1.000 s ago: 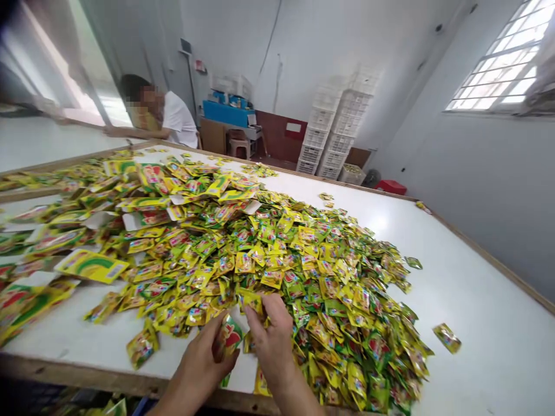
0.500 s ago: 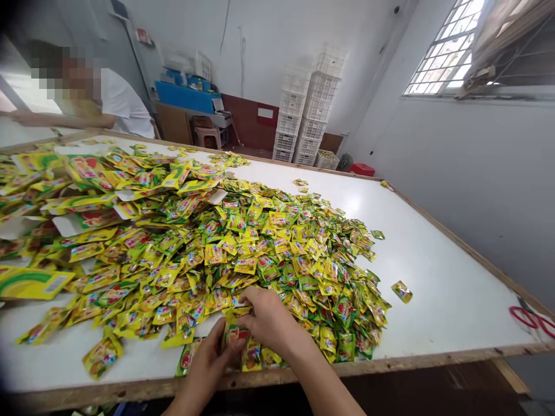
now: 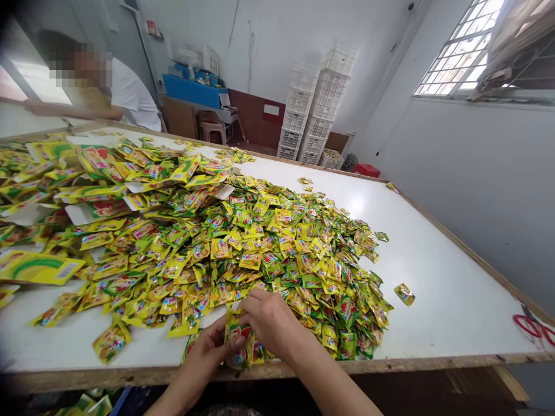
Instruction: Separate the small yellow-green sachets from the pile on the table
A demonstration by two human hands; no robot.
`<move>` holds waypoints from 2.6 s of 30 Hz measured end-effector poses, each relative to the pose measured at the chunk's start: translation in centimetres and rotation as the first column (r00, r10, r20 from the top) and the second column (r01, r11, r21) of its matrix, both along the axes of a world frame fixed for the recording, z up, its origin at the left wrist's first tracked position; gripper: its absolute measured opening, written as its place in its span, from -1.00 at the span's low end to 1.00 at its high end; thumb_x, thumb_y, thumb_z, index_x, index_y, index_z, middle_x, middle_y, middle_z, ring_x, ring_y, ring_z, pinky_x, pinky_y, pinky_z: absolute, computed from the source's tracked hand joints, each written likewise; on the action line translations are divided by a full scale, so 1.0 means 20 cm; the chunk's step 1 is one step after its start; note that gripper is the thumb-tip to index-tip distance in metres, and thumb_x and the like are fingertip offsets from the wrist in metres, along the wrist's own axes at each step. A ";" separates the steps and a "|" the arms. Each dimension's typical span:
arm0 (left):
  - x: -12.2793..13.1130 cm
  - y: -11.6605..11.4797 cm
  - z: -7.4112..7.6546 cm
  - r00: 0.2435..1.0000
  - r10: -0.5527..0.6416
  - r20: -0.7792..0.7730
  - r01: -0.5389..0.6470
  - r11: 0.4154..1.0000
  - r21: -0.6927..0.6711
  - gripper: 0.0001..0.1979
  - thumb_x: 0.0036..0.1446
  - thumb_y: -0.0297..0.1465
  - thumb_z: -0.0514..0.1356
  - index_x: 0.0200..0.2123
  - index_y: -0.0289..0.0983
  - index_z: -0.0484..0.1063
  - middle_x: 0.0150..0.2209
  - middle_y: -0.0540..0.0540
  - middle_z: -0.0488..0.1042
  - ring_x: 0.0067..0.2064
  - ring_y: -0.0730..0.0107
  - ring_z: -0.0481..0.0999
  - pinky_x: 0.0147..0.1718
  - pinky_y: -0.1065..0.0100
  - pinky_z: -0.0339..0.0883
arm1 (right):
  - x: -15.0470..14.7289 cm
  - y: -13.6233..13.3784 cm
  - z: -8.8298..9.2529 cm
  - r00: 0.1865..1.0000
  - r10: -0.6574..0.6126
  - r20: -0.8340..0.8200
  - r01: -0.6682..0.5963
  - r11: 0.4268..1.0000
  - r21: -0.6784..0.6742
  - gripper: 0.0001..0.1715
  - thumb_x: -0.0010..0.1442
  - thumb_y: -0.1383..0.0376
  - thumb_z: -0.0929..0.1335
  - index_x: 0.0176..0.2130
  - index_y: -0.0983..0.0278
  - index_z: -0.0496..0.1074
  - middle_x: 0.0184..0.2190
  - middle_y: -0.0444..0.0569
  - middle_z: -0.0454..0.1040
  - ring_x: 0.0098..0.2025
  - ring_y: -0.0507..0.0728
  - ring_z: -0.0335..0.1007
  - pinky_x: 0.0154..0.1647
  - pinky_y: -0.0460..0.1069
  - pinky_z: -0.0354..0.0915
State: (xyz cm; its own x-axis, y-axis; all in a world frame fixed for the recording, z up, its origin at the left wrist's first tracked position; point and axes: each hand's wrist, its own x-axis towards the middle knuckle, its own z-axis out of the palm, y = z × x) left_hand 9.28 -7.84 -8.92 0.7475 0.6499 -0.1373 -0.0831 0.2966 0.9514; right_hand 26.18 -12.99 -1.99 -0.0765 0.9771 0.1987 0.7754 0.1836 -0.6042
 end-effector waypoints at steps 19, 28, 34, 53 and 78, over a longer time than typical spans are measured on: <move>-0.01 0.03 -0.06 0.996 0.024 -0.092 -0.002 0.973 0.230 -0.61 0.09 -0.33 0.27 0.02 -0.19 0.44 -0.02 -0.07 0.55 0.06 0.09 0.44 0.05 0.23 0.31 | -0.06 -0.02 -0.11 0.964 -0.103 0.244 0.096 0.995 0.042 -0.95 0.21 0.40 0.38 -0.28 0.25 0.42 -0.27 -0.02 0.38 -0.17 0.16 0.22 -0.16 0.03 0.21; 0.01 0.02 -0.04 0.983 0.089 -0.158 -0.053 0.974 0.219 -0.69 0.10 -0.33 0.24 -0.05 -0.21 0.48 -0.12 -0.05 0.58 0.04 0.09 0.46 0.00 0.25 0.33 | 0.00 0.01 -0.06 0.993 -0.040 0.114 0.033 0.997 0.066 -0.81 0.28 0.30 0.35 -0.36 0.20 0.54 -0.10 -0.02 0.41 0.00 0.18 0.19 0.00 0.10 0.20; 0.02 0.02 -0.05 0.988 0.064 -0.138 -0.028 0.968 0.249 -0.57 -0.03 -0.54 0.21 -0.03 -0.24 0.49 -0.09 -0.10 0.60 -0.08 0.11 0.53 -0.08 0.26 0.38 | -0.09 -0.01 -0.12 0.993 0.015 0.116 -0.015 1.000 -0.005 -0.72 0.05 0.04 0.50 -0.44 0.19 0.55 -0.07 -0.04 0.44 0.10 0.28 0.15 0.08 0.17 0.15; -0.04 0.16 0.07 0.984 0.044 -0.173 -0.043 0.999 0.006 -0.75 -0.01 -0.31 0.34 -0.22 -0.23 0.61 -0.20 -0.11 0.64 -0.12 0.19 0.57 -0.08 0.30 0.41 | -0.11 -0.06 -0.26 0.427 -0.509 -0.747 0.191 0.858 -0.476 -0.80 0.01 0.29 0.39 -0.33 0.35 0.55 -0.69 -0.24 0.31 -0.75 -0.08 0.09 -0.77 -0.17 0.11; -0.08 0.28 -0.07 0.985 0.063 -0.161 0.036 0.836 0.548 -0.86 0.11 -0.31 0.30 -0.24 -0.14 0.63 -0.19 -0.10 0.60 -0.09 0.20 0.54 -0.05 0.25 0.40 | -0.11 -0.01 -0.38 0.543 -0.389 -0.744 0.344 0.912 -0.225 -0.69 -0.10 0.14 0.57 -0.31 0.22 0.64 -0.47 -0.11 0.48 -0.55 0.03 0.39 -0.52 -0.06 0.39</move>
